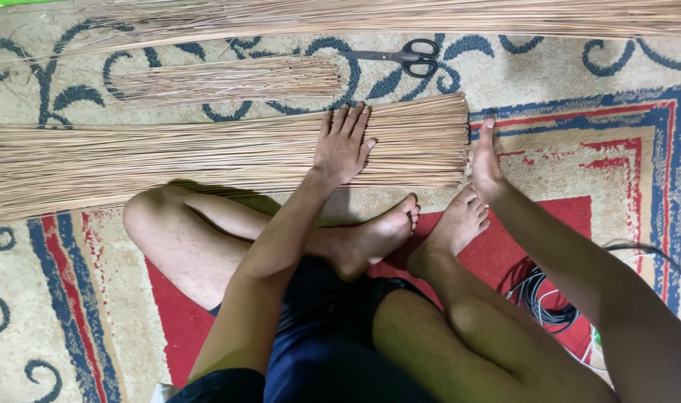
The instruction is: Trimming bundles of thin wooden sticks to a uniform length using scissors
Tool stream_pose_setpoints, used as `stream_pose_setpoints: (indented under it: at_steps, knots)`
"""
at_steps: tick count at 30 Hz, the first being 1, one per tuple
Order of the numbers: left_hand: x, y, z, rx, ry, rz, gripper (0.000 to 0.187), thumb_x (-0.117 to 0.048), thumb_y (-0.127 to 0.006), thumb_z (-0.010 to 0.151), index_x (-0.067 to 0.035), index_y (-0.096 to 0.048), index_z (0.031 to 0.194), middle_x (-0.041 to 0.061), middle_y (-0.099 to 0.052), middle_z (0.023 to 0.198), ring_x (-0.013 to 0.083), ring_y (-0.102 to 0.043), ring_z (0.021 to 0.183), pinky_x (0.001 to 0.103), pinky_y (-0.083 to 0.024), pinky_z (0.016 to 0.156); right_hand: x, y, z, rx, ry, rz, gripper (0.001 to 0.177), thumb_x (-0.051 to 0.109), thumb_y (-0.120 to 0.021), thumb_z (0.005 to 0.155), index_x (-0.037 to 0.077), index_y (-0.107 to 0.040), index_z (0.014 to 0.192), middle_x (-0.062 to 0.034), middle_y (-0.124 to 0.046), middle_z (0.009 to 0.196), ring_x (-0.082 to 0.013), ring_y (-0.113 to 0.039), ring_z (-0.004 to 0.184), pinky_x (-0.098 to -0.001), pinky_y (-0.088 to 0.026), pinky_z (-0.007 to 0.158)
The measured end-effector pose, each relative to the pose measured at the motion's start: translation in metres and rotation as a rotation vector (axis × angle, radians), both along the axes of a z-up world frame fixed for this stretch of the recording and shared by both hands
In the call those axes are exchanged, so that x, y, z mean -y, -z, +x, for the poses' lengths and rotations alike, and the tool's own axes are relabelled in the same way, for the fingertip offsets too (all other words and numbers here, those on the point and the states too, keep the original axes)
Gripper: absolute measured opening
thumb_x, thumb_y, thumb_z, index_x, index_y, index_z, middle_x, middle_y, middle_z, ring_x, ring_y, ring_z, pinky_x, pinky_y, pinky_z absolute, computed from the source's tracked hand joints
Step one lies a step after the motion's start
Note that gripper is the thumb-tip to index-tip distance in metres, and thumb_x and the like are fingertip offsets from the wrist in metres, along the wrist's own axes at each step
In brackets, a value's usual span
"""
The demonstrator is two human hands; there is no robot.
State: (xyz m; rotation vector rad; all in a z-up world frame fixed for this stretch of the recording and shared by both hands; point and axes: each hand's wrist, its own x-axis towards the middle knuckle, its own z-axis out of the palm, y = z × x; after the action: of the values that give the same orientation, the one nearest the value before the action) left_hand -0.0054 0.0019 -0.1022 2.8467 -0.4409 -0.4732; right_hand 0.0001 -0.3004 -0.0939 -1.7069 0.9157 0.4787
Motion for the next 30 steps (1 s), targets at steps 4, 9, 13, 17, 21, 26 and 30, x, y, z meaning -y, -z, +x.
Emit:
stream_pose_setpoints:
  at_steps: [4, 9, 13, 17, 21, 26, 30]
  knots:
    - [0.000, 0.002, 0.001, -0.003, -0.001, 0.019, 0.068, -0.055, -0.021, 0.110, -0.015, -0.020, 0.165, 0.005, -0.025, 0.169, 0.0291, -0.021, 0.156, 0.056, -0.009, 0.127, 0.009, 0.015, -0.011, 0.084, -0.097, -0.141, 0.107, 0.090, -0.026, 0.097, 0.004, -0.015, 0.159, -0.0262, -0.012, 0.165, -0.0570, -0.015, 0.149, -0.0739, -0.023, 0.116]
    - [0.000, -0.001, 0.001, -0.022, -0.004, 0.016, 0.068, -0.055, -0.020, 0.110, -0.015, -0.020, 0.165, 0.006, -0.025, 0.169, 0.0289, -0.021, 0.156, 0.056, -0.009, 0.127, 0.006, 0.019, -0.012, 0.125, -0.157, -0.278, 0.105, 0.088, -0.026, 0.097, -0.001, -0.023, 0.154, -0.0304, -0.019, 0.159, -0.0550, -0.013, 0.149, -0.0666, -0.012, 0.123]
    - [0.000, -0.001, 0.001, -0.018, -0.004, 0.008, 0.068, -0.054, -0.022, 0.110, -0.015, -0.021, 0.164, 0.006, -0.025, 0.169, 0.0290, -0.021, 0.156, 0.056, -0.009, 0.127, -0.002, 0.005, -0.014, 0.099, -0.164, -0.226, 0.105, 0.086, -0.025, 0.099, -0.001, -0.017, 0.157, -0.0308, -0.009, 0.162, -0.0555, -0.008, 0.151, -0.0732, -0.022, 0.118]
    - [0.000, 0.002, 0.001, -0.013, -0.003, 0.010, 0.067, -0.054, -0.022, 0.110, -0.015, -0.022, 0.164, 0.006, -0.025, 0.169, 0.0287, -0.021, 0.156, 0.056, -0.009, 0.127, -0.006, 0.002, -0.014, 0.076, -0.176, -0.269, 0.097, 0.084, -0.024, 0.099, 0.005, -0.024, 0.154, -0.0262, -0.016, 0.160, -0.0529, -0.012, 0.151, -0.0673, -0.014, 0.124]
    - [0.000, 0.000, 0.001, -0.012, -0.001, 0.009, 0.067, -0.055, -0.022, 0.110, -0.015, -0.022, 0.164, 0.005, -0.025, 0.169, 0.0288, -0.021, 0.156, 0.056, -0.009, 0.127, -0.003, 0.012, -0.015, 0.103, -0.175, -0.236, 0.098, 0.084, -0.025, 0.100, 0.003, -0.020, 0.155, -0.0256, -0.014, 0.159, -0.0538, -0.011, 0.150, -0.0682, -0.013, 0.122]
    - [0.000, 0.001, 0.001, -0.008, -0.002, 0.006, 0.067, -0.055, -0.022, 0.110, -0.015, -0.023, 0.164, 0.006, -0.025, 0.169, 0.0291, -0.020, 0.156, 0.056, -0.009, 0.127, 0.026, 0.074, -0.014, 0.109, -0.108, -0.162, 0.108, 0.089, -0.028, 0.101, 0.000, -0.011, 0.159, -0.0319, -0.006, 0.160, -0.0583, -0.018, 0.149, -0.0734, -0.050, 0.092]
    - [0.000, 0.002, 0.001, -0.016, -0.008, -0.001, 0.068, -0.055, -0.020, 0.110, -0.015, -0.022, 0.164, 0.006, -0.025, 0.169, 0.0293, -0.021, 0.156, 0.056, -0.009, 0.127, 0.015, 0.060, -0.011, 0.122, -0.149, -0.215, 0.103, 0.088, -0.028, 0.100, 0.001, -0.020, 0.156, -0.0311, -0.013, 0.159, -0.0573, -0.022, 0.146, -0.0744, -0.050, 0.091]
